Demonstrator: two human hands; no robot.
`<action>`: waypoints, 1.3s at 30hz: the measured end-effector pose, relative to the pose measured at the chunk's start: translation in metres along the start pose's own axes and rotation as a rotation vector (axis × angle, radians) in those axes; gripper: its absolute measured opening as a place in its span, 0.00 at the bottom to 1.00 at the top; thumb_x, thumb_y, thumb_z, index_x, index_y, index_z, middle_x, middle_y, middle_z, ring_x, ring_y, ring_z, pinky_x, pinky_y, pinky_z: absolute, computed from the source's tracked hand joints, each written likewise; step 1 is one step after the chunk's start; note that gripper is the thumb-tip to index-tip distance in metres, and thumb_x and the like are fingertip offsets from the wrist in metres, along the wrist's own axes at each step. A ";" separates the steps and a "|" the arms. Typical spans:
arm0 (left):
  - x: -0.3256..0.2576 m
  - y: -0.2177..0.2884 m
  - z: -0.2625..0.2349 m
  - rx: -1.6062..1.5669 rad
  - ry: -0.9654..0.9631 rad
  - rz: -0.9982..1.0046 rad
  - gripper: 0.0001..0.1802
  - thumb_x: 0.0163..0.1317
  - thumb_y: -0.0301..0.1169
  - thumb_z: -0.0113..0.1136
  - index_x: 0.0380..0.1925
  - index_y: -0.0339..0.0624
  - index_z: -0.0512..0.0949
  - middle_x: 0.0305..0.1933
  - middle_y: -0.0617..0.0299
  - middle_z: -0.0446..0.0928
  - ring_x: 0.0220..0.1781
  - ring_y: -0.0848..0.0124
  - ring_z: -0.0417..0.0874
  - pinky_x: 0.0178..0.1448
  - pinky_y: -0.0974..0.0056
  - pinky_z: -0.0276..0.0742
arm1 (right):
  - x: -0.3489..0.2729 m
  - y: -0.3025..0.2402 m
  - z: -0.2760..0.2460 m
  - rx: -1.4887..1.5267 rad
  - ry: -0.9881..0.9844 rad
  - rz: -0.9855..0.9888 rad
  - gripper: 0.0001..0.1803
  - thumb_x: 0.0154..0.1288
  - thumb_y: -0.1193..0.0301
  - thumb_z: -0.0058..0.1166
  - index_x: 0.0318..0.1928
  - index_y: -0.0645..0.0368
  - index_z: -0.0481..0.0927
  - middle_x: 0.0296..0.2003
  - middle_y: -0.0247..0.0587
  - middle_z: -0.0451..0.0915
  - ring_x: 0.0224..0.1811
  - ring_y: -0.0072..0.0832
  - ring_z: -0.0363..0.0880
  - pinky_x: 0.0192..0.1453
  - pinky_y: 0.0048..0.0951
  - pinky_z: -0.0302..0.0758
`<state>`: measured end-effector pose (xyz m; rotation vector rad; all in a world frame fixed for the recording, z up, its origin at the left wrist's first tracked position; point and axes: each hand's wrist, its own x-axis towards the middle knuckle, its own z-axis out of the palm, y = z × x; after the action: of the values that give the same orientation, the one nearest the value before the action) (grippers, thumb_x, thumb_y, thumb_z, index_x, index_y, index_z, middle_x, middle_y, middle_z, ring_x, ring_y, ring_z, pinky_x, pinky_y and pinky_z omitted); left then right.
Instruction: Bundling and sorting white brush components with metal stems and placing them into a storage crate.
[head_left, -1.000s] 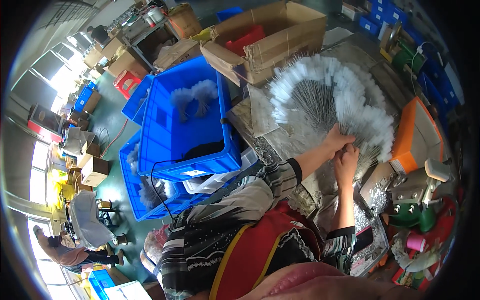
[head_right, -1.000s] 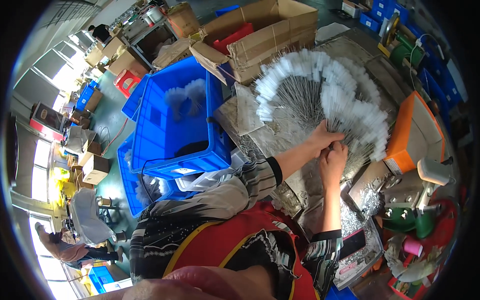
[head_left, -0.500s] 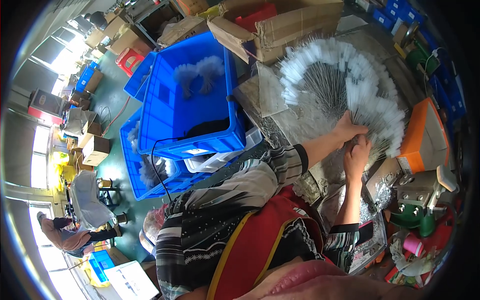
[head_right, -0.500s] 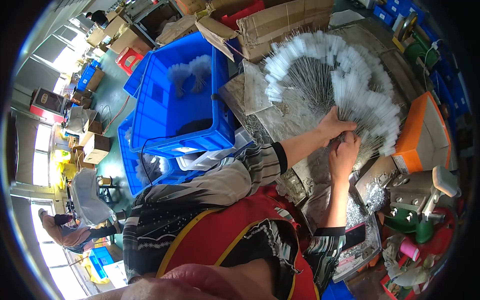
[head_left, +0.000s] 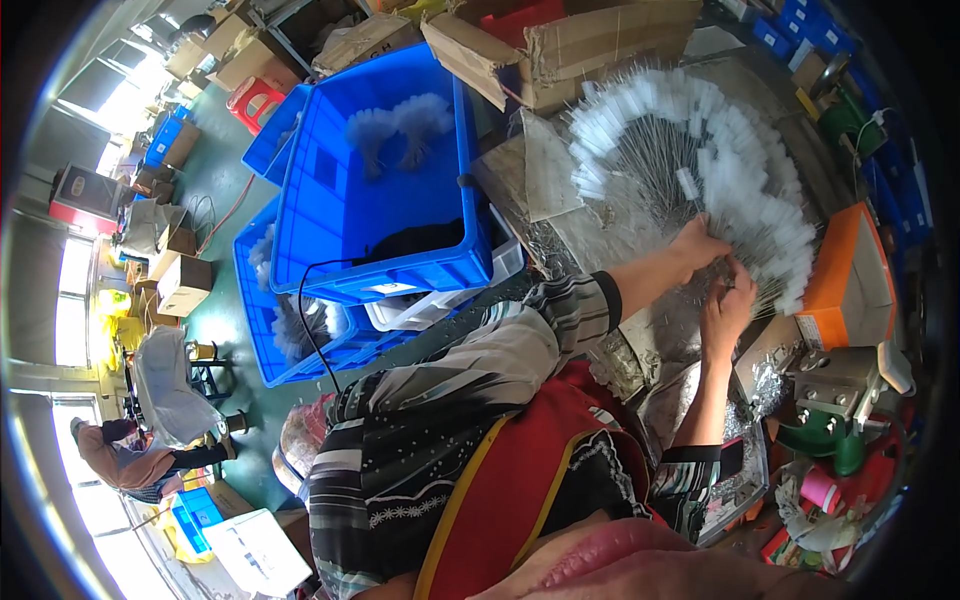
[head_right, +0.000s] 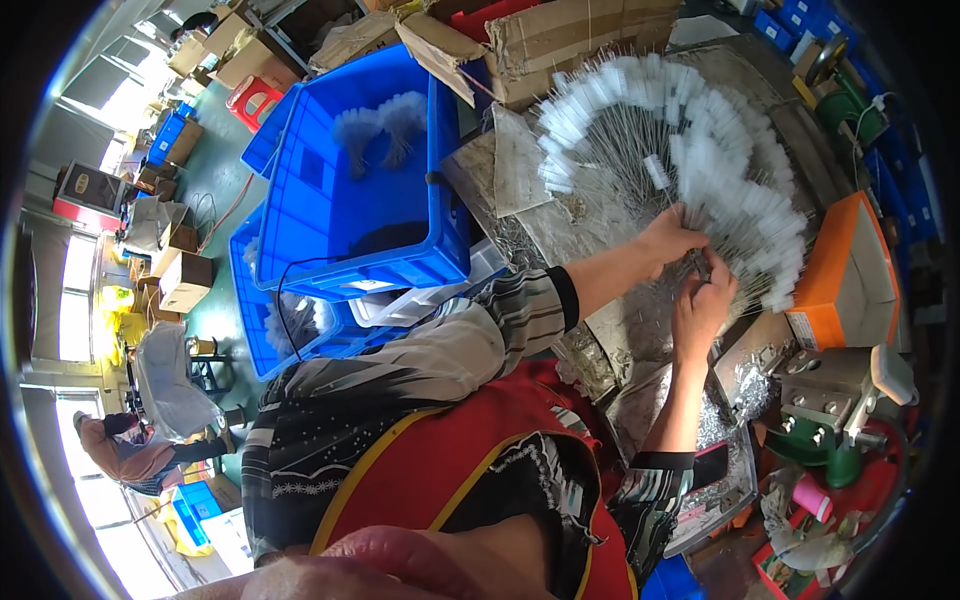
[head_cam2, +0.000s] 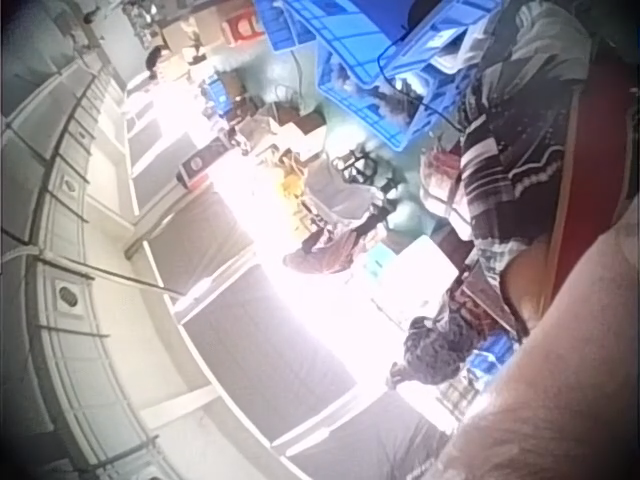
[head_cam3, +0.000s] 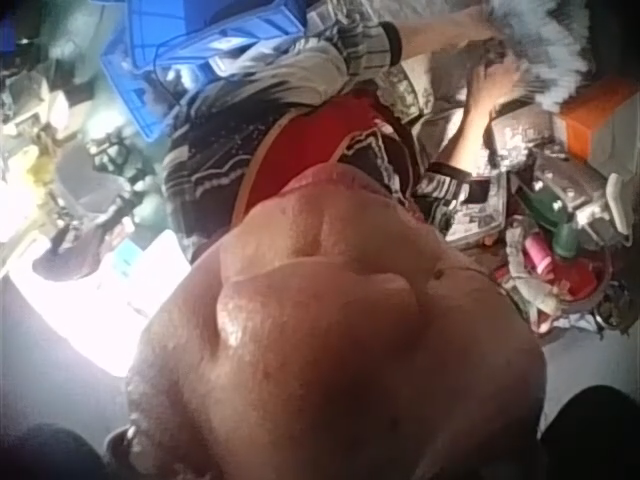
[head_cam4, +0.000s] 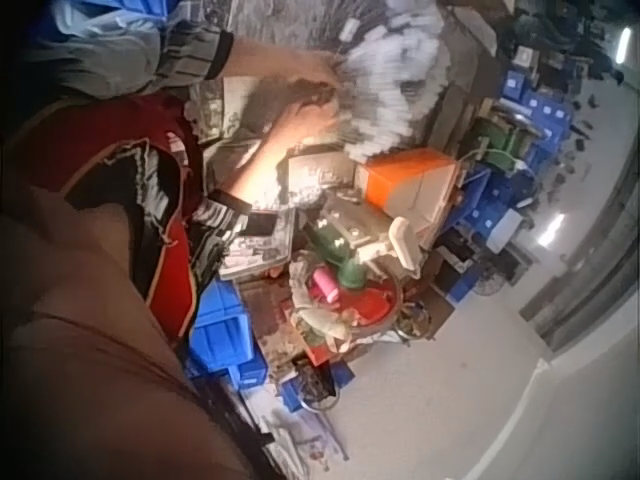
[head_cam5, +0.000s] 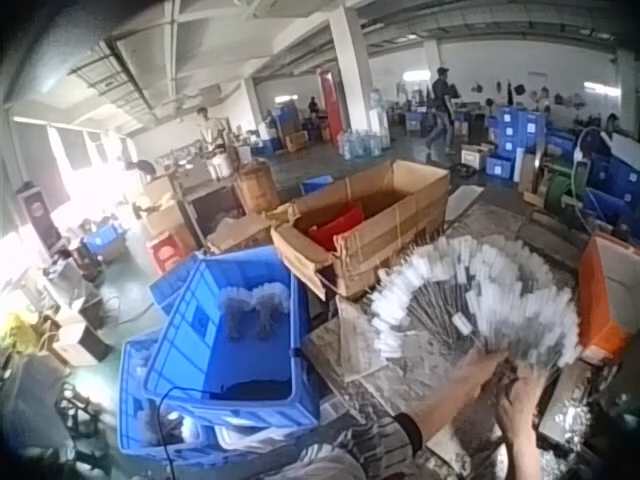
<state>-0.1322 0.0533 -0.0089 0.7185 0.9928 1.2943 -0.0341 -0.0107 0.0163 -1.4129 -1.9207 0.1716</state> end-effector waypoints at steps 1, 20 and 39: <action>0.001 -0.004 0.000 -0.028 -0.007 -0.029 0.21 0.39 0.23 0.61 0.37 0.39 0.68 0.28 0.62 0.71 0.25 0.74 0.71 0.26 0.68 0.66 | 0.000 -0.003 0.002 0.040 0.009 -0.052 0.15 0.55 0.75 0.43 0.44 0.68 0.70 0.40 0.50 0.71 0.46 0.41 0.65 0.51 0.35 0.62; 0.008 0.004 -0.029 -0.092 -0.240 -0.093 0.08 0.47 0.21 0.58 0.29 0.37 0.72 0.24 0.59 0.74 0.23 0.70 0.75 0.24 0.69 0.72 | -0.002 0.017 0.009 0.021 -0.021 -0.126 0.20 0.42 0.81 0.40 0.41 0.66 0.71 0.42 0.48 0.71 0.46 0.44 0.64 0.51 0.35 0.63; -0.005 -0.005 -0.019 -0.215 -0.246 -0.157 0.16 0.49 0.20 0.57 0.40 0.36 0.70 0.36 0.60 0.73 0.37 0.70 0.74 0.38 0.68 0.72 | 0.001 0.012 0.019 -0.168 -0.066 -0.075 0.12 0.42 0.80 0.45 0.32 0.68 0.75 0.37 0.49 0.71 0.44 0.42 0.67 0.44 0.37 0.70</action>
<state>-0.1474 0.0457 -0.0204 0.6048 0.6855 1.1245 -0.0363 0.0010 -0.0028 -1.4569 -2.0793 0.0220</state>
